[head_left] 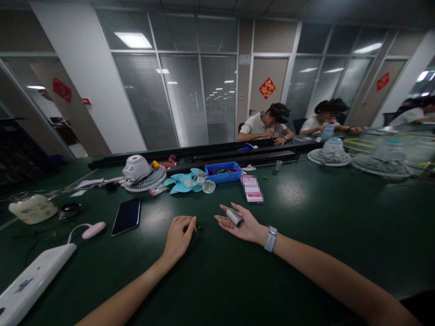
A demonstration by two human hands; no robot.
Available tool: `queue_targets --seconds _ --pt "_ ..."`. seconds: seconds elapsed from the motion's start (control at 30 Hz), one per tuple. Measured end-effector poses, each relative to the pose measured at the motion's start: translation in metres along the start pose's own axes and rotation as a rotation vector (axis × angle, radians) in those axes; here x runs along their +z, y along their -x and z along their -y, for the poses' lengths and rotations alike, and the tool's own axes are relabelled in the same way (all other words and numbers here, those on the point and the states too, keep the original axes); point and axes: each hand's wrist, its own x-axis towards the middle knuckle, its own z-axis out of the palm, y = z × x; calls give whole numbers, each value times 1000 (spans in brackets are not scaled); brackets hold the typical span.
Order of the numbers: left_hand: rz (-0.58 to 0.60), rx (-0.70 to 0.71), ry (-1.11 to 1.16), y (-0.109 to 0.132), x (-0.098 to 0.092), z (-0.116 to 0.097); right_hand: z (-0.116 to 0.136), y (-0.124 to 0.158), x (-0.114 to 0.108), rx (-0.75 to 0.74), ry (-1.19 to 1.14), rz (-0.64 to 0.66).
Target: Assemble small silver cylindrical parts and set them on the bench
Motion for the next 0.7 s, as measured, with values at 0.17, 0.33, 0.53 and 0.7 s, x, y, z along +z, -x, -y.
queue_targets --seconds 0.17,0.33,0.53,0.7 --pt "10 -18 20 -1 2 5 0 0 3 -20 16 -13" --pt "1 -65 42 -1 2 7 0 -1 -2 -6 74 19" --pt "10 -86 71 -1 0 2 -1 -1 4 -8 71 -51" --pt "22 -54 87 -1 0 4 -1 -1 3 -1 185 -35"
